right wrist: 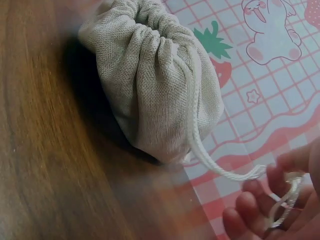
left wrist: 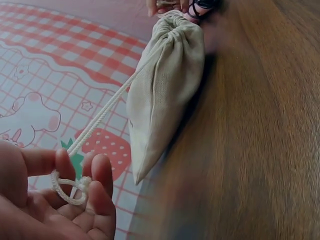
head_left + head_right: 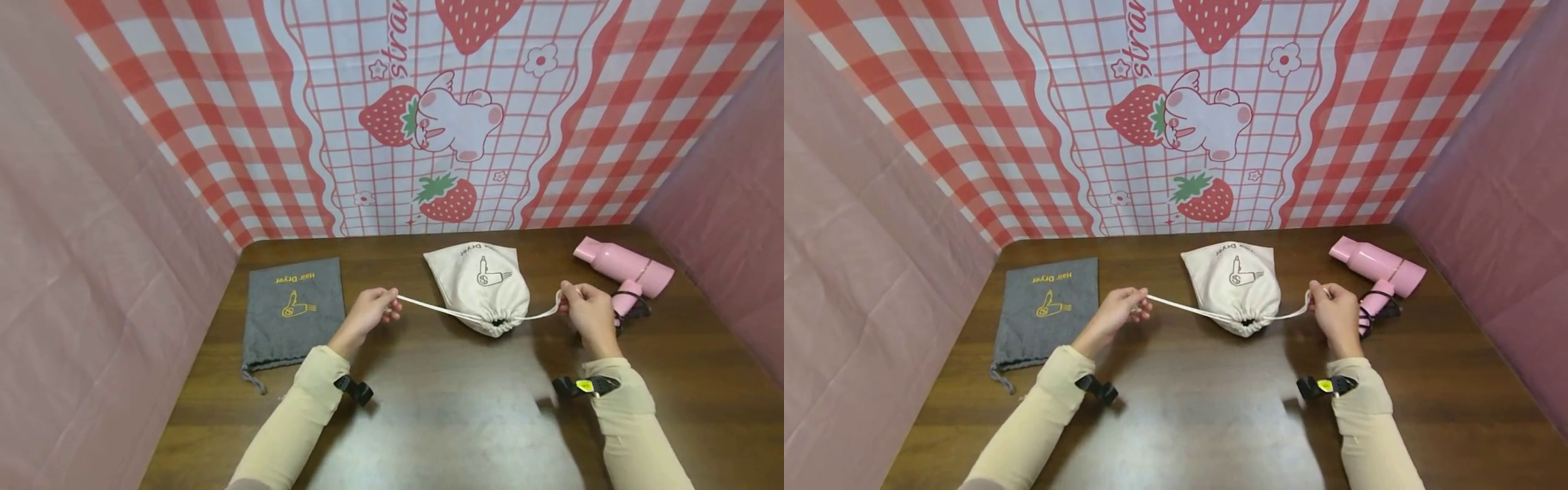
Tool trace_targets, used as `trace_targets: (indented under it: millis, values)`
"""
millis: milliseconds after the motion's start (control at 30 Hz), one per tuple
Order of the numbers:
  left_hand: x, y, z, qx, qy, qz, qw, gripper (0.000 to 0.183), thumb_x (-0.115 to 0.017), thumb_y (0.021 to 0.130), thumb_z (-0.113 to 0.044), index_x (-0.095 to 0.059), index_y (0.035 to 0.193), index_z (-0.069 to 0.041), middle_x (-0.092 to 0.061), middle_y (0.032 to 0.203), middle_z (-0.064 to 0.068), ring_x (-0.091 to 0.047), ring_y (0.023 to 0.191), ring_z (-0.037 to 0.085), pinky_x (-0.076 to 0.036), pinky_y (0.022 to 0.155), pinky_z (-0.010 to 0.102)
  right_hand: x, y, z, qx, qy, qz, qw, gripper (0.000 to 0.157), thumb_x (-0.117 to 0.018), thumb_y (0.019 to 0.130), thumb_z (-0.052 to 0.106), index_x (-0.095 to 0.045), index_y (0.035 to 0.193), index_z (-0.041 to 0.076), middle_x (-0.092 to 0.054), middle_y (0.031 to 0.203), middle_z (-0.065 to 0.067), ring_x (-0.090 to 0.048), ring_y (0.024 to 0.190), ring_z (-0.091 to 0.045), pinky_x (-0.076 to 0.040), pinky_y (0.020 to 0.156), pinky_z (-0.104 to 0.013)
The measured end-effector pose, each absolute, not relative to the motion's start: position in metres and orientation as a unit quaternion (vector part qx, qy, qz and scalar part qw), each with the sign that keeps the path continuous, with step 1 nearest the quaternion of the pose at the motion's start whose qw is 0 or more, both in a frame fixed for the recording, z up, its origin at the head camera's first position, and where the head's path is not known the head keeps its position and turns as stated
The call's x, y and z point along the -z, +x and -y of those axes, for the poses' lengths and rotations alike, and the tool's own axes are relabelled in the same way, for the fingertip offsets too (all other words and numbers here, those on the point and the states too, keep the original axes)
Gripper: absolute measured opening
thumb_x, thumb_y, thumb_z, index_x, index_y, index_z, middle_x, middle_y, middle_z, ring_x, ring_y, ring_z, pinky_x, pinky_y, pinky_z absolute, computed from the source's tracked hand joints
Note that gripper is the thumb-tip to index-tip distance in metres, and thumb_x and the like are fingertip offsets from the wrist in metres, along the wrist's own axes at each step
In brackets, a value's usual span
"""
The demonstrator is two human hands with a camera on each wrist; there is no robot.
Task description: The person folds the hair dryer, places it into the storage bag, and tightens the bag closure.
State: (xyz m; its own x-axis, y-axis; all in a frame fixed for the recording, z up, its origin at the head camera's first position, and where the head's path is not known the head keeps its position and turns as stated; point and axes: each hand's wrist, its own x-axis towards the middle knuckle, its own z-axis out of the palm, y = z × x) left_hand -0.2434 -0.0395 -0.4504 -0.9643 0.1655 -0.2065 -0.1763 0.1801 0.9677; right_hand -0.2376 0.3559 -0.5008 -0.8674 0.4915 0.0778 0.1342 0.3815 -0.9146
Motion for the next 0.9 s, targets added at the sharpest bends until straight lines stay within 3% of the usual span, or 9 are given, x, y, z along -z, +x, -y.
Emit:
trace_targets:
  millis: [167, 267, 433, 567, 900]
  values:
    - [0.448, -0.239, 0.042, -0.603, 0.011, -0.787, 0.129, 0.023, -0.05, 0.09, -0.02, -0.061, 0.088, 0.0, -0.065, 0.076, 0.008, -0.059, 0.061, 0.009, -0.044, 0.057, 0.025, 0.456, -0.21, -0.335, -0.438, -0.183, 0.875, 0.095, 0.038, -0.049, 0.089, 0.043, -0.059, 0.075, 0.009, -0.053, 0.054, 0.016, -0.047, 0.053, 0.0, -0.039, 0.051, -0.024]
    - [0.447, -0.236, 0.045, -0.579, 0.034, -0.807, 0.108, 0.022, -0.053, 0.089, -0.018, -0.063, 0.095, 0.001, -0.067, 0.087, 0.016, -0.063, 0.071, 0.021, -0.047, 0.064, 0.027, 0.445, -0.202, -0.329, -0.4, -0.175, 0.895, 0.084, 0.042, -0.046, 0.09, 0.04, -0.062, 0.086, 0.002, -0.059, 0.064, 0.009, -0.046, 0.06, -0.001, -0.036, 0.057, -0.023]
    - [0.442, -0.228, 0.057, -0.515, 0.07, -0.853, 0.047, 0.023, -0.055, 0.088, -0.021, -0.065, 0.101, -0.004, -0.067, 0.097, 0.014, -0.064, 0.088, 0.027, -0.049, 0.078, 0.03, 0.442, -0.198, -0.325, -0.365, -0.175, 0.909, 0.1, 0.042, -0.044, 0.091, 0.037, -0.061, 0.102, -0.001, -0.064, 0.092, -0.019, -0.056, 0.081, -0.026, -0.037, 0.068, -0.033]
    - [0.438, -0.222, 0.072, -0.478, 0.07, -0.876, 0.023, 0.02, -0.057, 0.087, -0.022, -0.066, 0.099, -0.009, -0.068, 0.097, 0.008, -0.062, 0.09, 0.02, -0.046, 0.08, 0.03, 0.443, -0.195, -0.324, -0.354, -0.18, 0.91, 0.121, 0.04, -0.045, 0.09, 0.033, -0.06, 0.104, -0.001, -0.06, 0.105, -0.025, -0.053, 0.099, -0.04, -0.034, 0.079, -0.046]
    - [0.436, -0.213, 0.107, -0.477, 0.077, -0.874, 0.04, 0.021, -0.056, 0.088, -0.019, -0.064, 0.101, -0.004, -0.067, 0.095, 0.013, -0.06, 0.082, 0.014, -0.045, 0.073, 0.024, 0.444, -0.19, -0.318, -0.354, -0.166, 0.913, 0.116, 0.036, -0.048, 0.09, 0.03, -0.061, 0.102, 0.0, -0.063, 0.1, -0.023, -0.055, 0.089, -0.032, -0.035, 0.067, -0.031]
